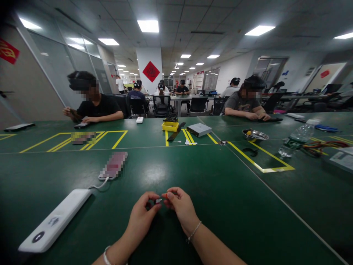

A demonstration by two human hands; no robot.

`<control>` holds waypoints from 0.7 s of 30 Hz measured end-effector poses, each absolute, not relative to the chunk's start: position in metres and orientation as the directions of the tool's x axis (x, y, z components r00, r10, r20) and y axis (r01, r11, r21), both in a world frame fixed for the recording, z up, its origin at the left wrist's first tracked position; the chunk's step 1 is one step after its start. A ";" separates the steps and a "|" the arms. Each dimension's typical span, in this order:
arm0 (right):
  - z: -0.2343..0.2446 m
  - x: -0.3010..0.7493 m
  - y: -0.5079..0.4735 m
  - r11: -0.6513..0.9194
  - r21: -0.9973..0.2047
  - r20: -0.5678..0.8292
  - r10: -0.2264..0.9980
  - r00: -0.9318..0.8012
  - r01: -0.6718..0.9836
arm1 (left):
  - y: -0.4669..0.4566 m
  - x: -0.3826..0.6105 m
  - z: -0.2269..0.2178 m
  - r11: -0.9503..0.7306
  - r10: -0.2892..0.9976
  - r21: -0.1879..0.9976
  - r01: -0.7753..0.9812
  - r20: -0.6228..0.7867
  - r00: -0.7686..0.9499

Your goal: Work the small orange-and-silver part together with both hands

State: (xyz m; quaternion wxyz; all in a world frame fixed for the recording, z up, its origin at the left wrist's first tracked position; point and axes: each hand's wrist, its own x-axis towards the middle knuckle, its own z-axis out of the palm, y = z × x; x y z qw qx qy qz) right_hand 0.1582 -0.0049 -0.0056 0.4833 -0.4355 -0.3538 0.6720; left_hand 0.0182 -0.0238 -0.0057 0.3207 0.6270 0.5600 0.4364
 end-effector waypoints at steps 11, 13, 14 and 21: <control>-0.004 0.129 -0.031 -0.211 -0.885 -0.245 0.969 0.029 -0.416 | -0.027 0.019 -0.001 -0.292 0.933 0.807 0.514 0.358 -0.033; -0.003 0.125 -0.037 -0.195 -0.874 -0.235 0.971 0.036 -0.446 | -0.028 0.019 -0.001 -0.283 0.935 0.814 0.507 0.353 -0.046; -0.003 0.124 -0.039 -0.188 -0.869 -0.229 0.973 0.035 -0.458 | -0.028 0.019 -0.001 -0.278 0.935 0.819 0.502 0.351 -0.055; -0.003 0.120 -0.045 -0.162 -0.846 -0.200 0.980 0.021 -0.509 | -0.029 0.019 0.001 -0.252 0.940 0.851 0.461 0.329 -0.093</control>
